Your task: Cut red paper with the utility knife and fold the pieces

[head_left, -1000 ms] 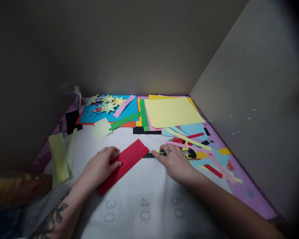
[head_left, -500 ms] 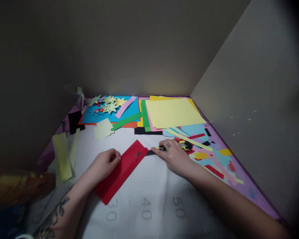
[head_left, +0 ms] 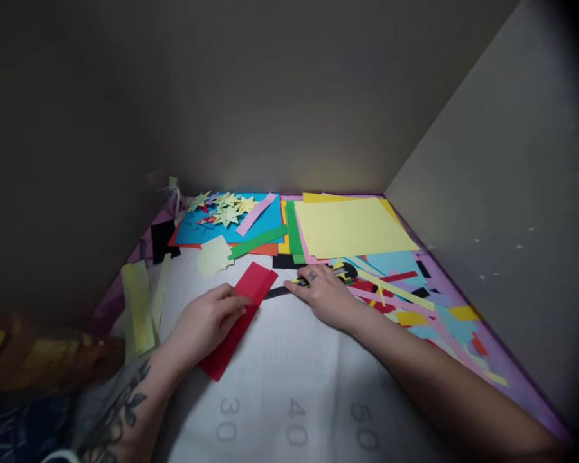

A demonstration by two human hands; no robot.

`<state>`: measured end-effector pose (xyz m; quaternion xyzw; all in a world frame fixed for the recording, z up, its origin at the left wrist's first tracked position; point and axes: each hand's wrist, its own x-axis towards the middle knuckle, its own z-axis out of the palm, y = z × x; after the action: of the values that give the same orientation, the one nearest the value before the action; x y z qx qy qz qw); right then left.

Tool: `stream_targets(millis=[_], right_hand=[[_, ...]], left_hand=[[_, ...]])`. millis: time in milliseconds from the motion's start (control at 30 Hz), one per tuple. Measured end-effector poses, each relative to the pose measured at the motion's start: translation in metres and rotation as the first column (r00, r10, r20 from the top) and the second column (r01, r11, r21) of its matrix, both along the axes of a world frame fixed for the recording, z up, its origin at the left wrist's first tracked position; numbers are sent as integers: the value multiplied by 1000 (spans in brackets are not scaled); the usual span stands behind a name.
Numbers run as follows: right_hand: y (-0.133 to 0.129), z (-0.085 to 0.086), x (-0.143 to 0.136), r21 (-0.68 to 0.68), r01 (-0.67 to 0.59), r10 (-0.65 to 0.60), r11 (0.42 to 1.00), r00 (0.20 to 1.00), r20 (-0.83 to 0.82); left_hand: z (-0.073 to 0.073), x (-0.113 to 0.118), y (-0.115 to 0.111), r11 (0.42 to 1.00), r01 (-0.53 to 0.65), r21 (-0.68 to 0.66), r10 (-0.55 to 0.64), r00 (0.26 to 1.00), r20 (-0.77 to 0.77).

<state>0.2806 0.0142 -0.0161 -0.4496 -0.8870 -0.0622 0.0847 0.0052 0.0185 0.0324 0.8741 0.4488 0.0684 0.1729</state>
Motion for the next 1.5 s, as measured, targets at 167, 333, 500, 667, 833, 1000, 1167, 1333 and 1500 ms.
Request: stream_targets(millis=[167, 333, 500, 667, 833, 1000, 1167, 1333, 1500], right_hand=[[-2, 1, 2, 5, 1, -1, 1000, 1000, -1], [-1, 4, 0, 28, -10, 10, 1000, 1000, -2], [-2, 7, -6, 85, -26, 25, 996, 1000, 14], [-5, 8, -7, 121, -22, 19, 992, 1000, 25], [-6, 8, -10, 128, -13, 11, 992, 1000, 14], [-7, 10, -13, 87, -21, 20, 996, 1000, 15], [-10, 10, -11, 86, -15, 14, 996, 1000, 4], [-9, 9, -14, 85, -13, 11, 996, 1000, 18], [-10, 8, -15, 78, -10, 7, 997, 1000, 29]], left_hand=[[6, 3, -1, 985, 120, -122, -145, 965, -217], [4, -3, -1, 965, 108, -238, -164, 959, -231], [8, -3, -1, 971, 41, -236, -110, 952, -285], [13, 3, -1, 959, 12, -281, -112, 934, -340], [12, 2, -4, 960, 14, -278, -108, 940, -324], [9, -1, -4, 963, 24, -267, -102, 954, -283], [8, -3, -3, 962, 18, -274, -89, 964, -251], [7, -3, -2, 953, 21, -302, -102, 962, -254], [8, -4, -2, 952, 7, -306, -89, 963, -255]])
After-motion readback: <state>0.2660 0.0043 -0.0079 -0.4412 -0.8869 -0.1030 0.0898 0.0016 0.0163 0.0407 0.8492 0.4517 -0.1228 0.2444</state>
